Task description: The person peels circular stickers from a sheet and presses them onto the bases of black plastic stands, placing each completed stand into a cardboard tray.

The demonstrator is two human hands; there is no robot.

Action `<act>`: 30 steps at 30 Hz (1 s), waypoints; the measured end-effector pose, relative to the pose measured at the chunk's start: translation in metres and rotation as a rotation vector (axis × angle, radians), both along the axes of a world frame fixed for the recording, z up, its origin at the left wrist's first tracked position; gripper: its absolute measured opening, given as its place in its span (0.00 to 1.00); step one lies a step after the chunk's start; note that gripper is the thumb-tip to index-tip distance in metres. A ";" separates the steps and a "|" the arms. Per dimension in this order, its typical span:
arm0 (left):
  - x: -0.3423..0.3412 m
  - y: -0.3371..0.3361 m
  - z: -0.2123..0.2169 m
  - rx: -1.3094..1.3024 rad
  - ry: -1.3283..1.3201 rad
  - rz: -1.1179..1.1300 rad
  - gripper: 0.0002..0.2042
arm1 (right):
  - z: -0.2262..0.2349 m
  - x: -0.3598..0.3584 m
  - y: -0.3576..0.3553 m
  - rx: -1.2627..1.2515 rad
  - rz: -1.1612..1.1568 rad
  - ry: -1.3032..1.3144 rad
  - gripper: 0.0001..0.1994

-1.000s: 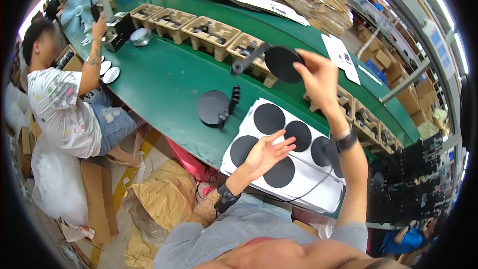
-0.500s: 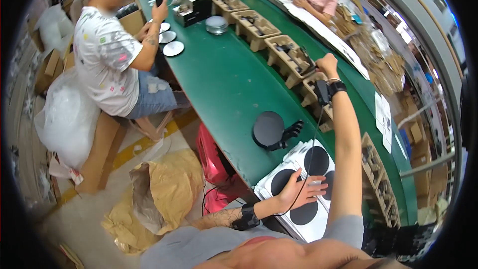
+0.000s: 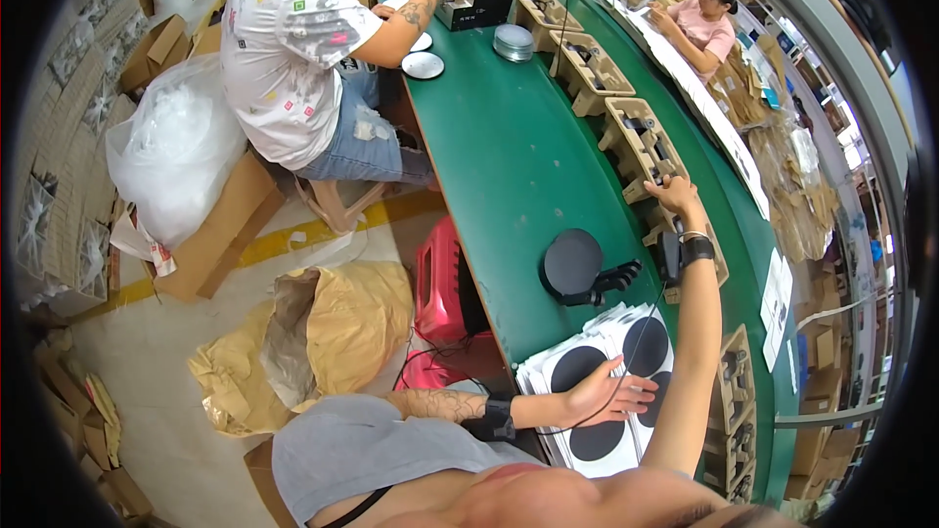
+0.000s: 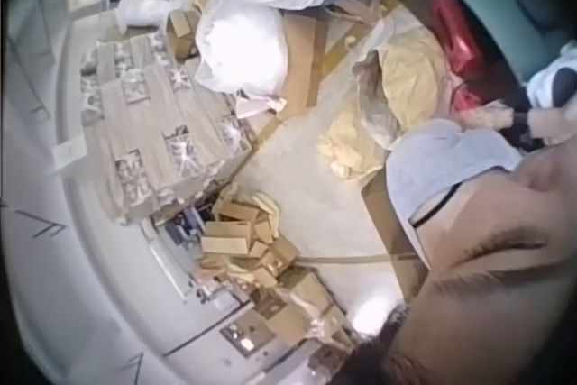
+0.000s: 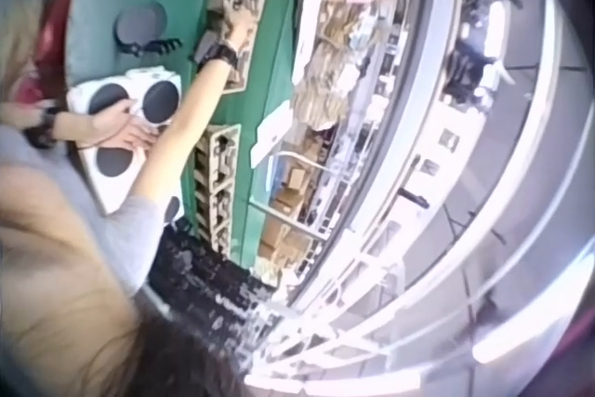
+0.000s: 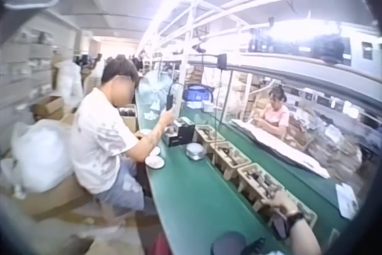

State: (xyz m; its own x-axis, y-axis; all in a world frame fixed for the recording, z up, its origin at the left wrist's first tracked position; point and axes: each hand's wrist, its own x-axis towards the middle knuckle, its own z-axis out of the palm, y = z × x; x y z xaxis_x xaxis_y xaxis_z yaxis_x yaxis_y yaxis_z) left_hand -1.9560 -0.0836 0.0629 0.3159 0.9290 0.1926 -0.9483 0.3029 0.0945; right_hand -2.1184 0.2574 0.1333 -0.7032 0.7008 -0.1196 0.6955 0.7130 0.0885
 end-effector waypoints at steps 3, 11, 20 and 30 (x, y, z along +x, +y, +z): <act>-0.001 0.000 0.007 -0.051 0.062 -0.035 0.35 | 0.024 0.030 -0.003 -0.056 -0.009 -0.147 0.36; -0.009 -0.016 -0.001 -0.060 0.027 0.069 0.28 | 0.120 0.166 -0.224 -0.357 0.283 0.450 0.17; -0.079 -0.061 0.045 0.275 0.810 0.476 0.31 | 0.084 0.280 -0.308 -0.514 0.141 0.569 0.13; -0.070 -0.074 0.016 0.206 2.351 0.939 0.23 | -0.032 0.260 -0.333 -0.023 0.628 0.530 0.13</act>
State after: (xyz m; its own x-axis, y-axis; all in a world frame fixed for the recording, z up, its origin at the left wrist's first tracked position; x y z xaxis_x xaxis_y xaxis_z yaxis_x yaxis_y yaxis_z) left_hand -2.0263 -0.1579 0.0792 -0.2125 0.9069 0.3639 0.8033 -0.0499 0.5935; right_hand -1.8587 -0.0757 0.1010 -0.9308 0.1597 0.3288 0.1122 0.9809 -0.1589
